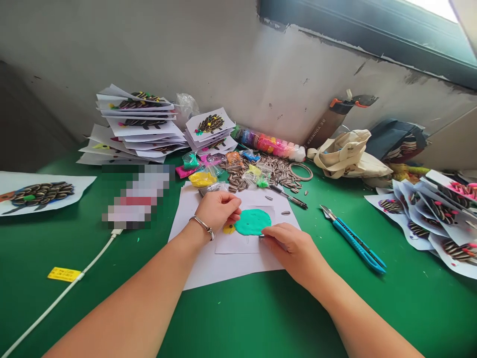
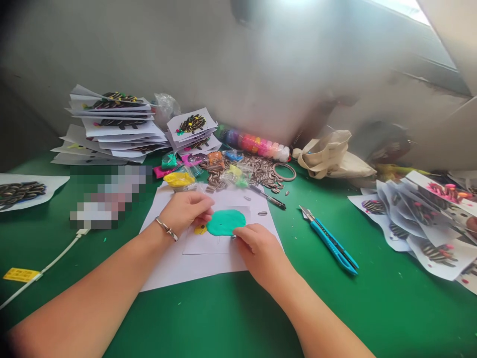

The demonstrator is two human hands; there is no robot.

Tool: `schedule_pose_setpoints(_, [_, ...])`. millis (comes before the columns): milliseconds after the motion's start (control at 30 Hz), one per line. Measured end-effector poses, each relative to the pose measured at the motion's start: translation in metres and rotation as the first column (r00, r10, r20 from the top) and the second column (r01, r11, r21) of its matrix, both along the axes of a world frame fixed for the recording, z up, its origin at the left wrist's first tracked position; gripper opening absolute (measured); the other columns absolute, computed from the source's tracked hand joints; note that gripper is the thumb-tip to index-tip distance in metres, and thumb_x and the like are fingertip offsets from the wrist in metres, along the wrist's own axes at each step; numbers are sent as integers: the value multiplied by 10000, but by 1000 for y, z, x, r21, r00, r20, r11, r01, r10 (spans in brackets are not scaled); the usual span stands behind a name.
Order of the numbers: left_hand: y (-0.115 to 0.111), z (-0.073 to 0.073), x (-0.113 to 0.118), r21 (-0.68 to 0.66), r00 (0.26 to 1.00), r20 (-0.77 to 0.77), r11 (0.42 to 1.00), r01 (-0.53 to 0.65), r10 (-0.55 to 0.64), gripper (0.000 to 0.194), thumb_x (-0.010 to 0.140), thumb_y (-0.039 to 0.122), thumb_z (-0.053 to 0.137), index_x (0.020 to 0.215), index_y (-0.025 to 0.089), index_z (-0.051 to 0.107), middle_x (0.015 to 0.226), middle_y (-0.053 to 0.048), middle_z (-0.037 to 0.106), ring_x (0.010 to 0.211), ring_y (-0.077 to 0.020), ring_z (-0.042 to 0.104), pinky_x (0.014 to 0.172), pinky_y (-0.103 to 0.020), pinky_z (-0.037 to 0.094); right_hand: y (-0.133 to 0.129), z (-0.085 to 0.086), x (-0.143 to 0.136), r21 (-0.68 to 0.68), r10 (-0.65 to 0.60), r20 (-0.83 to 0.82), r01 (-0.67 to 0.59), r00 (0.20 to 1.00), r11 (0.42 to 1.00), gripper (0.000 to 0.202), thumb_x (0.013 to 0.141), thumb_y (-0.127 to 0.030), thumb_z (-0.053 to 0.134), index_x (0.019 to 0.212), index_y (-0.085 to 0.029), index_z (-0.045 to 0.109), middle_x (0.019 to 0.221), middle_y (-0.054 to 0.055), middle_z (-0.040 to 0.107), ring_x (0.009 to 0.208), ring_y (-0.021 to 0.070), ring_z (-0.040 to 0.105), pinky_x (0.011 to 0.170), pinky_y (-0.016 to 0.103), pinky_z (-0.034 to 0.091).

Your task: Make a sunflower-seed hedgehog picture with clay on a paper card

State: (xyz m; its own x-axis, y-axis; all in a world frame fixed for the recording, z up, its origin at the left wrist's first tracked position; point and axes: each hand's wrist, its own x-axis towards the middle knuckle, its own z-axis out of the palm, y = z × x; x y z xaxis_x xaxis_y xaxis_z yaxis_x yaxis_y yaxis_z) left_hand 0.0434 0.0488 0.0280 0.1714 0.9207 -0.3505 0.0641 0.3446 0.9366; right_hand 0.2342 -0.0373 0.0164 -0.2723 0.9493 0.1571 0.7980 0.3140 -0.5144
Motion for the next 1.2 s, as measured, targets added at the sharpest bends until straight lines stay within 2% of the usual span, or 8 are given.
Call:
schedule_pose_setpoints(333, [-1,2,1,-12,1000,7,1000,-17,17,107,724,241,681,693,144,645,583,-6,654,488,-99,596,496,-213,512,-4,6,1,-6,111,23,-111,994,994,250,864,-122,483,921,-250,689,917,53,641,850,189,582,715,302,502])
schedule_pose_setpoints(600, [-1,0,1,-10,1000,16,1000,-22,22,129,695,260,708,688,146,647,580,-7,655,485,-106,598,491,-218,508,-4,8,6,-36,77,-45,-79,996,996,258,875,-156,474,1004,-258,674,977,56,642,852,177,605,717,284,518])
schedule_pose_setpoints(733, [-1,0,1,-12,1000,8,1000,-12,12,112,720,249,685,693,147,648,585,-4,656,487,-99,596,497,-213,512,-7,10,2,-42,137,42,-135,990,990,302,858,-107,466,1027,-260,665,987,70,622,890,198,575,730,310,509])
schedule_pose_setpoints(867, [-1,0,1,-10,1000,0,1000,-10,10,109,728,243,682,691,146,647,584,-2,652,484,-94,593,491,-206,511,-8,9,-3,0,144,121,-146,982,989,304,853,-84,453,998,-241,669,920,82,621,848,210,563,715,338,501])
schedule_pose_setpoints(967, [-1,0,1,-13,1000,3,1000,-18,18,124,709,257,707,696,147,651,585,-3,654,487,-96,595,501,-212,516,-7,9,0,9,123,77,-124,989,992,293,859,-108,460,1004,-249,672,932,78,631,841,203,581,703,321,508])
schedule_pose_setpoints(1100, [-2,0,1,-11,1000,7,1000,-26,26,153,687,280,726,691,147,651,576,-5,654,483,-101,596,495,-215,511,-6,13,8,-54,73,-43,-76,996,996,304,855,-135,469,1050,-262,664,964,53,648,830,175,616,708,276,520])
schedule_pose_setpoints(1200, [-1,0,1,-11,1000,10,1000,-25,25,148,690,276,720,691,144,651,573,-6,654,478,-102,594,489,-218,510,-9,17,8,-70,97,-23,-99,995,993,316,851,-120,466,1042,-271,666,980,52,644,868,180,611,723,275,517])
